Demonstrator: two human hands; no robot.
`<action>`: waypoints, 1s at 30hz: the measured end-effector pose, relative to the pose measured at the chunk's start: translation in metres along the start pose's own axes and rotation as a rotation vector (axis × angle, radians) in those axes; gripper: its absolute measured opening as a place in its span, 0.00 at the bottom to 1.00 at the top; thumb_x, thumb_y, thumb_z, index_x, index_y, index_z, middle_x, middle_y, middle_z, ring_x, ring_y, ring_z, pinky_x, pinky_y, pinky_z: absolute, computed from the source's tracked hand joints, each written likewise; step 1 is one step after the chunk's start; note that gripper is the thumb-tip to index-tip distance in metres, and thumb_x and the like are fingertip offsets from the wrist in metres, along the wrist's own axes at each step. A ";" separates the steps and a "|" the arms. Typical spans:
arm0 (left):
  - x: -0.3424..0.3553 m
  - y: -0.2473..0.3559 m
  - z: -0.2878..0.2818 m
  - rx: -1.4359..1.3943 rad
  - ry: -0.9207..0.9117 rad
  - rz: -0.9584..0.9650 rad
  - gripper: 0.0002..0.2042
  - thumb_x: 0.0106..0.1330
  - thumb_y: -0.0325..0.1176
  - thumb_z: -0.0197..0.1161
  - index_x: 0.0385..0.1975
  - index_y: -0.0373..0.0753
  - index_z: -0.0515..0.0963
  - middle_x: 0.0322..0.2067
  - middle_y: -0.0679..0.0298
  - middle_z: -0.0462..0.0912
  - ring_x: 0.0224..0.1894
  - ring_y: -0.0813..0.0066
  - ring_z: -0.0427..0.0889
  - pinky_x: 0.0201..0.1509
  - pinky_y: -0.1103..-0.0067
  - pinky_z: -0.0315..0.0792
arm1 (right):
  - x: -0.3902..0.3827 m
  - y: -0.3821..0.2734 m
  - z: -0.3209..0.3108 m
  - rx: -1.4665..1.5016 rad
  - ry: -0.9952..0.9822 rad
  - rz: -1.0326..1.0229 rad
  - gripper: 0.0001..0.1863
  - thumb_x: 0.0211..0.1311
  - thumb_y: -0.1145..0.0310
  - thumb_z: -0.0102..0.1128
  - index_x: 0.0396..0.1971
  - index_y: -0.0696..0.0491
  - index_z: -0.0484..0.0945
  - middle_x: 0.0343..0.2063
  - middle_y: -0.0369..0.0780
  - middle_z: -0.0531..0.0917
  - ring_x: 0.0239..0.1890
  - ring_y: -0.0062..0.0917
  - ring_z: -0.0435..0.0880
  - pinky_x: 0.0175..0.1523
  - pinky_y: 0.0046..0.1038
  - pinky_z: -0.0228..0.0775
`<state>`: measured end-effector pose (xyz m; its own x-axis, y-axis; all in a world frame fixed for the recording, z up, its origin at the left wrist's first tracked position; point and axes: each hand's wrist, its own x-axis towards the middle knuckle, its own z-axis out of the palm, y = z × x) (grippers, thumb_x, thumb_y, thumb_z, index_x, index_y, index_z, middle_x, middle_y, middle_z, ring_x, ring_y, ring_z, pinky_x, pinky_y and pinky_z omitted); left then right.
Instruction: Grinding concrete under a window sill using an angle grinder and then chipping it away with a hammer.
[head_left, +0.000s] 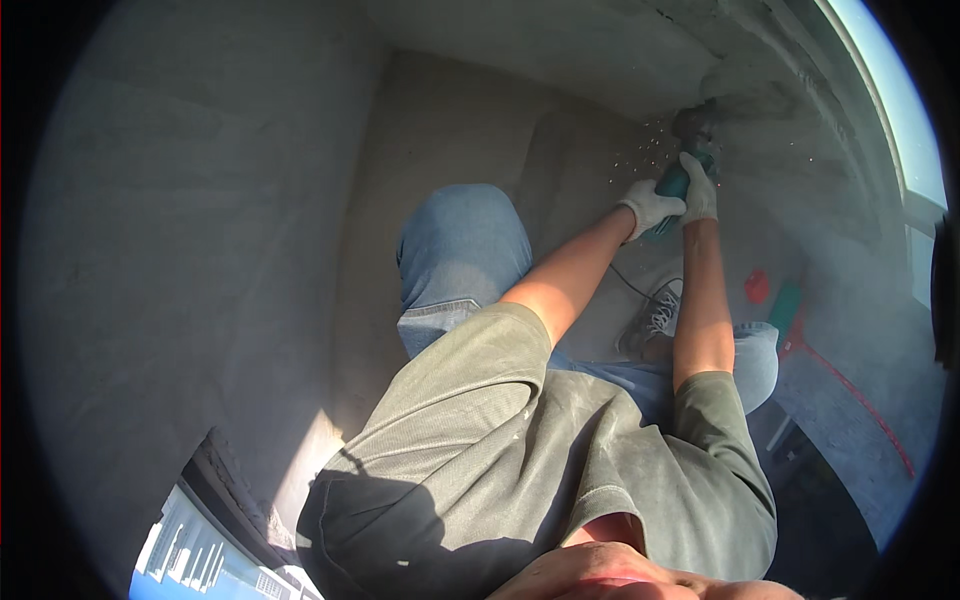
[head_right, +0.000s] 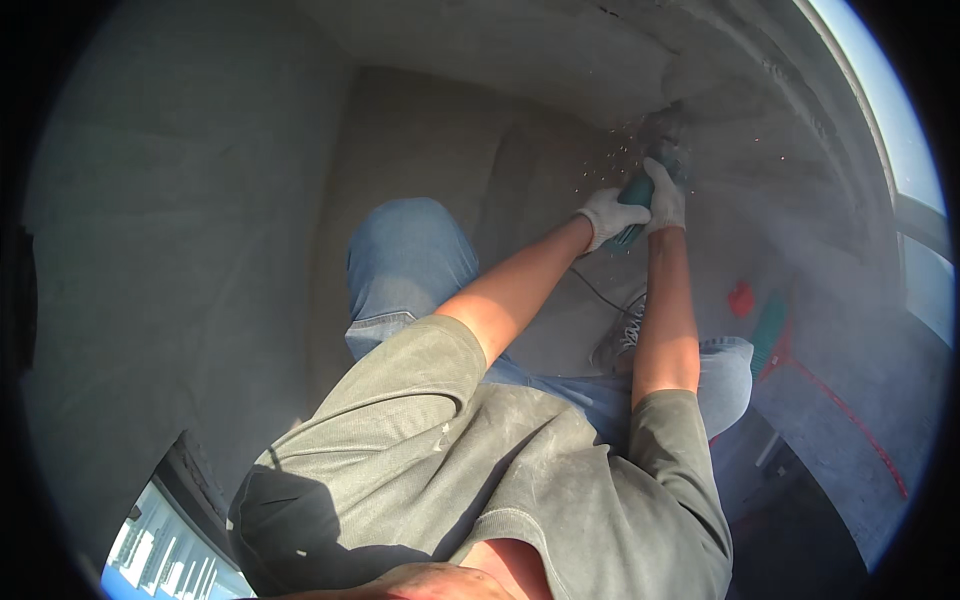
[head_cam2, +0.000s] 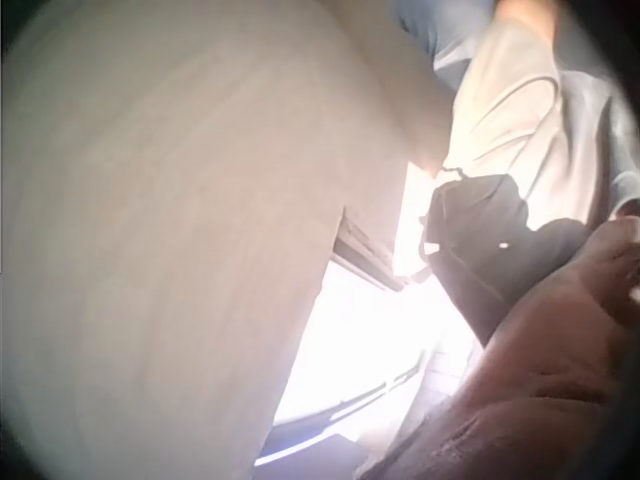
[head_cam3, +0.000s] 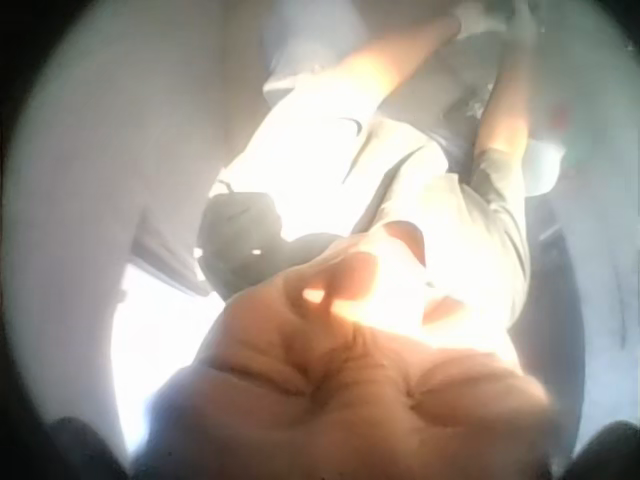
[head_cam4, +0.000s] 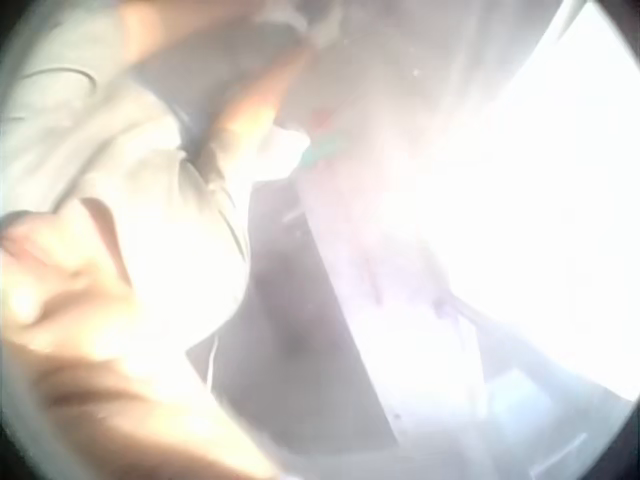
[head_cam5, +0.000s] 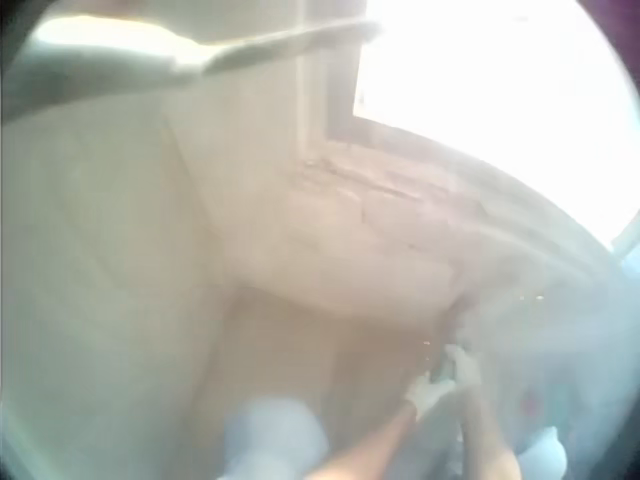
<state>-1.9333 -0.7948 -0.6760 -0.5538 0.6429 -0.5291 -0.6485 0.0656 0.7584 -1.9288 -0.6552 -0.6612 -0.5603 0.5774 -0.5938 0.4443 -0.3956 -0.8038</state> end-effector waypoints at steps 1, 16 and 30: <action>-0.001 0.000 0.000 -0.003 -0.003 -0.014 0.22 0.50 0.42 0.71 0.42 0.33 0.84 0.34 0.59 0.86 0.35 0.71 0.85 0.40 0.74 0.79 | 0.000 0.001 0.000 0.004 -0.033 0.006 0.23 0.56 0.63 0.71 0.49 0.59 0.78 0.36 0.39 0.82 0.35 0.28 0.83 0.39 0.33 0.77; 0.007 0.001 -0.003 -0.022 -0.003 -0.009 0.23 0.50 0.41 0.73 0.43 0.34 0.83 0.34 0.59 0.86 0.34 0.70 0.86 0.38 0.72 0.80 | 0.005 -0.002 0.003 0.063 -0.035 0.043 0.21 0.55 0.63 0.73 0.46 0.57 0.79 0.32 0.40 0.82 0.30 0.29 0.83 0.35 0.32 0.77; 0.007 -0.002 -0.004 0.052 0.031 -0.010 0.22 0.49 0.43 0.73 0.40 0.34 0.84 0.33 0.59 0.86 0.33 0.70 0.86 0.36 0.72 0.80 | 0.011 0.006 0.000 0.079 -0.006 0.003 0.22 0.53 0.64 0.74 0.45 0.58 0.80 0.34 0.41 0.83 0.31 0.30 0.84 0.35 0.33 0.78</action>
<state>-1.9385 -0.7936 -0.6831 -0.5636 0.6182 -0.5479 -0.6268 0.1120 0.7711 -1.9324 -0.6508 -0.6728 -0.5631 0.5723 -0.5962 0.3894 -0.4526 -0.8022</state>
